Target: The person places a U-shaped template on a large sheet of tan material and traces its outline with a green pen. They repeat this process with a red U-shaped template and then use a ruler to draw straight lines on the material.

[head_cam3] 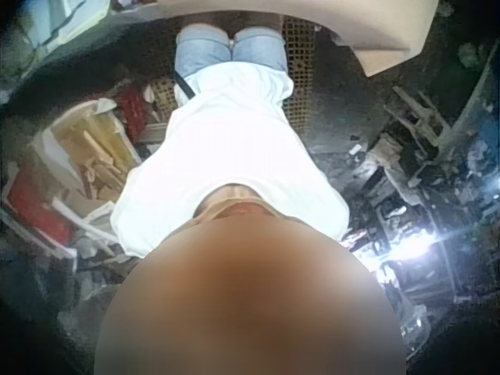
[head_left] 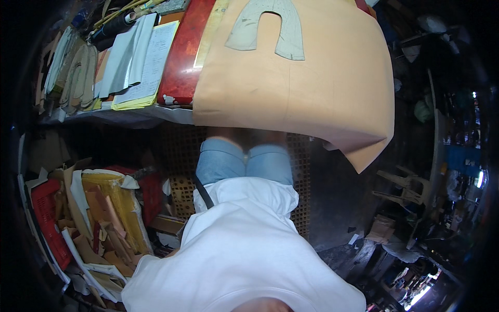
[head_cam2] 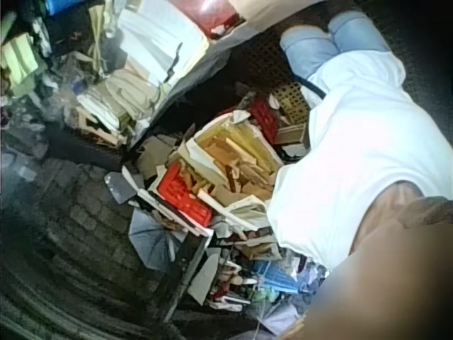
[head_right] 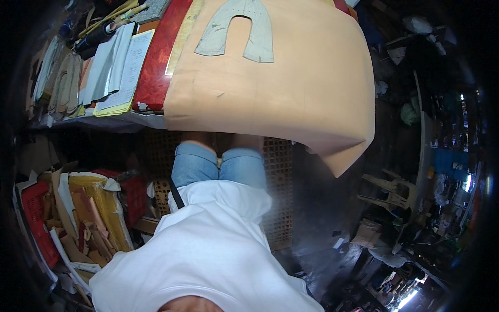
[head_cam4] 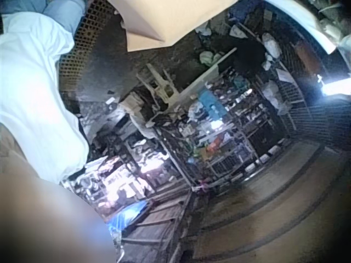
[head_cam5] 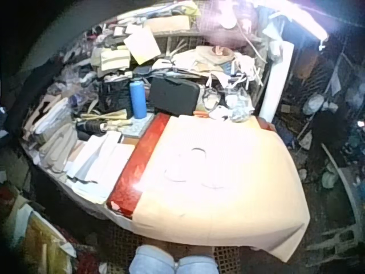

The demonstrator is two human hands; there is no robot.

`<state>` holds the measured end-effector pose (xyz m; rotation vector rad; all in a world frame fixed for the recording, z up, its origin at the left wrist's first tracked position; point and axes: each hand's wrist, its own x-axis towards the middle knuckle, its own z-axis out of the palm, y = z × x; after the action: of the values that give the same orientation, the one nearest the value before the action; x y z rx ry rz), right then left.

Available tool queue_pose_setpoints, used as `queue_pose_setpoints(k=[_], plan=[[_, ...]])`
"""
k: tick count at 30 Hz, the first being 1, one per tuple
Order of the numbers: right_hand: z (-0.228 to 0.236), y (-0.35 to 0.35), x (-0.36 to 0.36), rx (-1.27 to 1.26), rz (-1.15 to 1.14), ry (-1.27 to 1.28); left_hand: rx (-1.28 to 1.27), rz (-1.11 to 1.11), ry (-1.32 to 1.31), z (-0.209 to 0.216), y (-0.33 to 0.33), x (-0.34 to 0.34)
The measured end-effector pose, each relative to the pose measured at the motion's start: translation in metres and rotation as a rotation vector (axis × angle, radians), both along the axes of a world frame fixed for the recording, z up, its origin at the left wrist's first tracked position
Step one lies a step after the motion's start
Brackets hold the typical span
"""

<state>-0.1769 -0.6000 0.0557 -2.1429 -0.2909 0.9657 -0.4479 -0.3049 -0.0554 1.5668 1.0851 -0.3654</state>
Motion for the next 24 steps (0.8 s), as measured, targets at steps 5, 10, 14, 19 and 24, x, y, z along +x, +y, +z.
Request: queue_pose_setpoints(k=[5,10,14,19,24], plan=[[0.003,-0.005,-0.005,-0.02,-0.013,0.008,-0.021,0.008,0.013,0.001,-0.001,-0.004],[0.009,-0.01,-0.011,-0.05,-0.024,0.019,-0.038,0.028,0.023,0.002,-0.001,-0.008],[0.015,-0.014,-0.016,-0.078,-0.045,0.027,-0.058,0.027,0.032,0.003,0.001,-0.007],[0.021,-0.02,-0.022,-0.12,-0.084,0.04,-0.079,0.035,0.045,0.004,0.004,-0.006],[0.03,-0.021,-0.026,-0.158,-0.123,0.056,-0.096,0.036,0.064,0.012,0.003,-0.013]])
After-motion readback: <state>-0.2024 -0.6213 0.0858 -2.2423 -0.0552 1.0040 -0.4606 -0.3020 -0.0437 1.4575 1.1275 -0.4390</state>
